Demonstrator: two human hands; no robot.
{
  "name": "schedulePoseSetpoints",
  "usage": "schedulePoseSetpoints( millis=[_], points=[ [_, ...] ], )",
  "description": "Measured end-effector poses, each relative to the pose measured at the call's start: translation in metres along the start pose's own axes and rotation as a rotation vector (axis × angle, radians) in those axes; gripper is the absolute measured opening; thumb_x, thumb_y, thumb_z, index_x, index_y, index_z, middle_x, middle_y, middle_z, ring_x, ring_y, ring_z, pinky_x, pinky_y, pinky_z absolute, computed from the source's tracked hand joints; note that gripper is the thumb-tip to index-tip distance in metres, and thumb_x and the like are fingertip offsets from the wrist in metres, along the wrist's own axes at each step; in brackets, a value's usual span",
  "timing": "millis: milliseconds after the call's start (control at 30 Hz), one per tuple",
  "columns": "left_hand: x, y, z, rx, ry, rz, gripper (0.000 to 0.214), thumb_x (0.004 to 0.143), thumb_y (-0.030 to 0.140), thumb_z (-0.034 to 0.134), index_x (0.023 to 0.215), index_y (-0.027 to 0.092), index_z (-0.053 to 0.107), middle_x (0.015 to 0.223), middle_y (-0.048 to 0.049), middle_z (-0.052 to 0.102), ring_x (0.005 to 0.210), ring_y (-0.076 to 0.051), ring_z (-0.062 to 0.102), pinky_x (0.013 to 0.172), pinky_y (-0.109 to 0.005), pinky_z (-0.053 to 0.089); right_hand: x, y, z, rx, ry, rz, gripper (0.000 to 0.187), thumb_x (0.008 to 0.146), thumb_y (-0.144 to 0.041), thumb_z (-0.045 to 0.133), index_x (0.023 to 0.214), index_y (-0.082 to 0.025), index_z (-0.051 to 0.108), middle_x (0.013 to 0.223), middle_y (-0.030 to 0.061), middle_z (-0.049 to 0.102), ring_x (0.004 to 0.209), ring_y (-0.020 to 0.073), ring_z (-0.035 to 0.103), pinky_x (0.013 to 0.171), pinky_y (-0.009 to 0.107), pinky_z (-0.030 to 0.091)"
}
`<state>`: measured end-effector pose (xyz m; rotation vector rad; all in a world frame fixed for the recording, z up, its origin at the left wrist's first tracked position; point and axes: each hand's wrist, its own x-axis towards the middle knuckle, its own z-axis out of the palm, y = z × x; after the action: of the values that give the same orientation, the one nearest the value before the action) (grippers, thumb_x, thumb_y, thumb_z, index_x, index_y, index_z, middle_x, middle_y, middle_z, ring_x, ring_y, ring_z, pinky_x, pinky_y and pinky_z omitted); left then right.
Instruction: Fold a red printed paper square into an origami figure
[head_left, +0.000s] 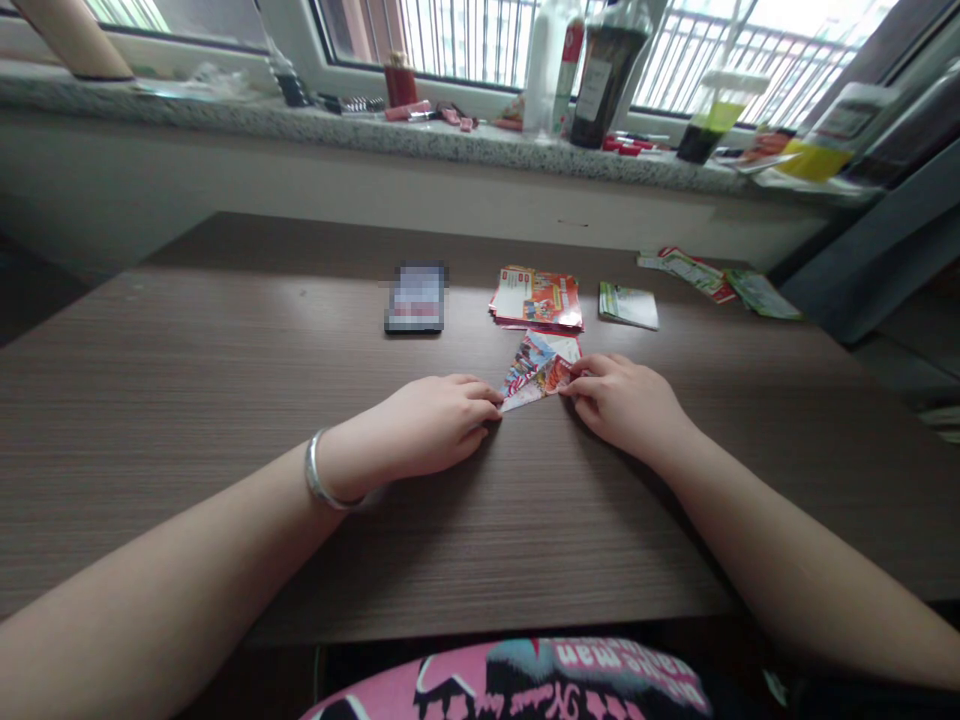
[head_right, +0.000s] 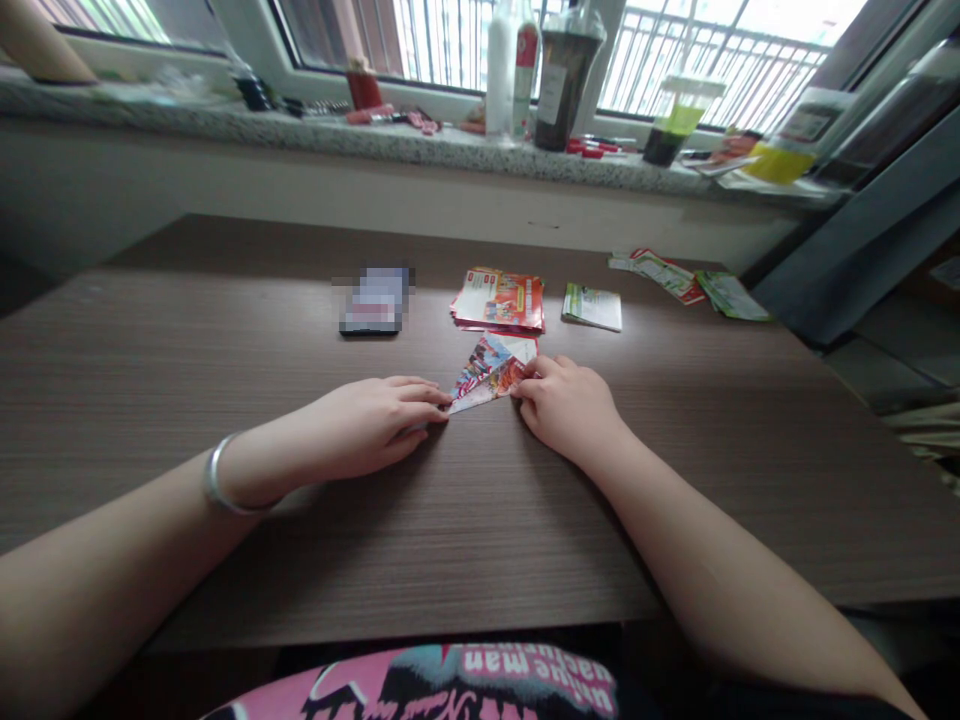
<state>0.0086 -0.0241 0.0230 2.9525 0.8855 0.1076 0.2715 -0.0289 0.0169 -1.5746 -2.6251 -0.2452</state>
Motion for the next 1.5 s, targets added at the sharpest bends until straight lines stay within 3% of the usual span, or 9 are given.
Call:
schedulePoseSetpoints(
  millis=[333, 700, 1267, 1400, 1500],
  points=[
    [0.0, -0.002, 0.002, -0.005, 0.04, 0.012, 0.025, 0.091, 0.019, 0.05, 0.105, 0.02, 0.071, 0.118, -0.0071, 0.068, 0.109, -0.022, 0.063, 0.097, -0.036, 0.052, -0.002, 0.007, -0.004, -0.017, -0.064, 0.138, 0.03, 0.091, -0.03, 0.048, 0.098, -0.03, 0.077, 0.11, 0.0035, 0.07, 0.089, 0.0205, 0.066, 0.067, 0.031, 0.047],
    [0.0, -0.003, 0.003, -0.009, 0.041, 0.026, 0.024, 0.09, 0.018, 0.05, 0.104, 0.019, 0.07, 0.113, -0.0073, 0.068, 0.109, -0.021, 0.062, 0.098, -0.036, 0.051, -0.002, 0.009, -0.004, -0.049, -0.075, 0.217, 0.029, 0.088, -0.03, 0.048, 0.094, -0.03, 0.077, 0.104, 0.002, 0.073, 0.09, 0.0229, 0.067, 0.06, 0.031, 0.043],
    [-0.001, -0.002, 0.006, 0.014, 0.041, 0.004, 0.025, 0.094, 0.02, 0.045, 0.105, 0.019, 0.068, 0.111, -0.0075, 0.067, 0.106, -0.021, 0.062, 0.095, -0.036, 0.051, -0.002, 0.018, 0.002, -0.13, -0.031, 0.321, 0.03, 0.089, -0.027, 0.044, 0.091, -0.021, 0.073, 0.1, 0.0069, 0.073, 0.085, 0.0227, 0.068, 0.057, 0.03, 0.041],
    [0.001, -0.002, 0.005, 0.029, 0.05, 0.005, 0.022, 0.093, 0.021, 0.048, 0.101, 0.018, 0.067, 0.104, -0.0077, 0.067, 0.102, -0.022, 0.061, 0.091, -0.035, 0.052, -0.003, 0.013, 0.003, -0.034, 0.095, 0.168, 0.03, 0.091, -0.028, 0.045, 0.103, -0.022, 0.072, 0.111, 0.0059, 0.071, 0.093, 0.0225, 0.065, 0.071, 0.032, 0.047],
    [0.003, -0.003, 0.008, 0.052, 0.072, 0.018, 0.02, 0.093, 0.024, 0.049, 0.102, 0.017, 0.066, 0.103, -0.0081, 0.067, 0.101, -0.023, 0.06, 0.09, -0.036, 0.051, -0.003, 0.007, 0.005, 0.027, 0.093, -0.021, 0.03, 0.092, -0.026, 0.046, 0.105, -0.022, 0.073, 0.114, 0.0051, 0.071, 0.099, 0.0227, 0.062, 0.082, 0.033, 0.047]
  ],
)
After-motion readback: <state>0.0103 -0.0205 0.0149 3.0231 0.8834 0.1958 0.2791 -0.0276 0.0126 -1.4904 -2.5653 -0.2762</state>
